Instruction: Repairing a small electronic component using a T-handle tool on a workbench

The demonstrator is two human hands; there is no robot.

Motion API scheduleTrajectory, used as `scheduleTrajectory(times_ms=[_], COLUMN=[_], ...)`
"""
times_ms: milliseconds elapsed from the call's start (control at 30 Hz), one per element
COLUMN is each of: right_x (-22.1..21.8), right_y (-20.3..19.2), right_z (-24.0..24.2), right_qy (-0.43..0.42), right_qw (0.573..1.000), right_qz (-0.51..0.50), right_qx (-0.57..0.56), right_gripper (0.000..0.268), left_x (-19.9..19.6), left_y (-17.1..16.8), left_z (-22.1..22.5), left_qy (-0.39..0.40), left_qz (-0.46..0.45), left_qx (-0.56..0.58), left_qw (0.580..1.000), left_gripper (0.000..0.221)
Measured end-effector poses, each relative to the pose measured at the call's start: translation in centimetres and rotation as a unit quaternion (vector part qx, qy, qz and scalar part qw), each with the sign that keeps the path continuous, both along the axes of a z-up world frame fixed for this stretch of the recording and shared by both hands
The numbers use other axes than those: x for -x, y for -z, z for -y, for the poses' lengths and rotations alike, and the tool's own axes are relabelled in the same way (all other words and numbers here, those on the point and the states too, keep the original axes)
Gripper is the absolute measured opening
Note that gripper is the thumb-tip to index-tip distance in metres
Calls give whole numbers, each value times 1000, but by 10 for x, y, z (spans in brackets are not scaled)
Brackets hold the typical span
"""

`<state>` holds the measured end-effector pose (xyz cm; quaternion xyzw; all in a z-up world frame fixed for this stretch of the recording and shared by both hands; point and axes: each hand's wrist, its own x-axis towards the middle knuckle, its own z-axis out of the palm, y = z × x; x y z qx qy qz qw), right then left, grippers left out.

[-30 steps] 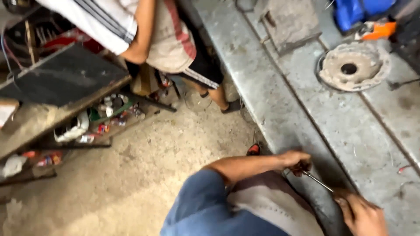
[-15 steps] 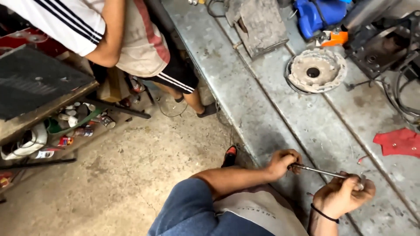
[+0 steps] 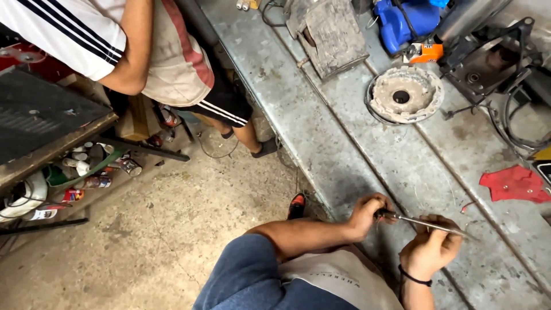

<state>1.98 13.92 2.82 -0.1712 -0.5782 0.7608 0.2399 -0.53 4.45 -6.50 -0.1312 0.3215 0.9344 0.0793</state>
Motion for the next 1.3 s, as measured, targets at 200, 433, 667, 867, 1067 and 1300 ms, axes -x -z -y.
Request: scheduleTrajectory(times_ms=[200,433,667,867,1067,1300], right_x=[-10,-4,5,2,5,16], right_y=[18,44,43,28,30,17], right_z=[-11,-41,-43,-37,-33,-11], right_qy=[15,-51,-24,-84,-54,-117], right_qw=[996,996,996,995,979,991], right_qz=[8,-75,-38,-45,34,-48], right_qx=[-83,12,-72,-18,-193,-35], right_gripper=[23,26,31,41,45,75], left_x=[-1,-3,-4,-1,2,13], left_y=[9,15,24,3,28,49], left_z=[1,-5,-11,-2,-3,6], left_qy=[-4,49,71,95,75,84], left_qz=[-48,12,53,46,58,87], left_qx=[23,-60,-38,16,-4,-64], left_qw=[999,997,995,994,996,991], left_gripper=[20,21,20,22,27,24])
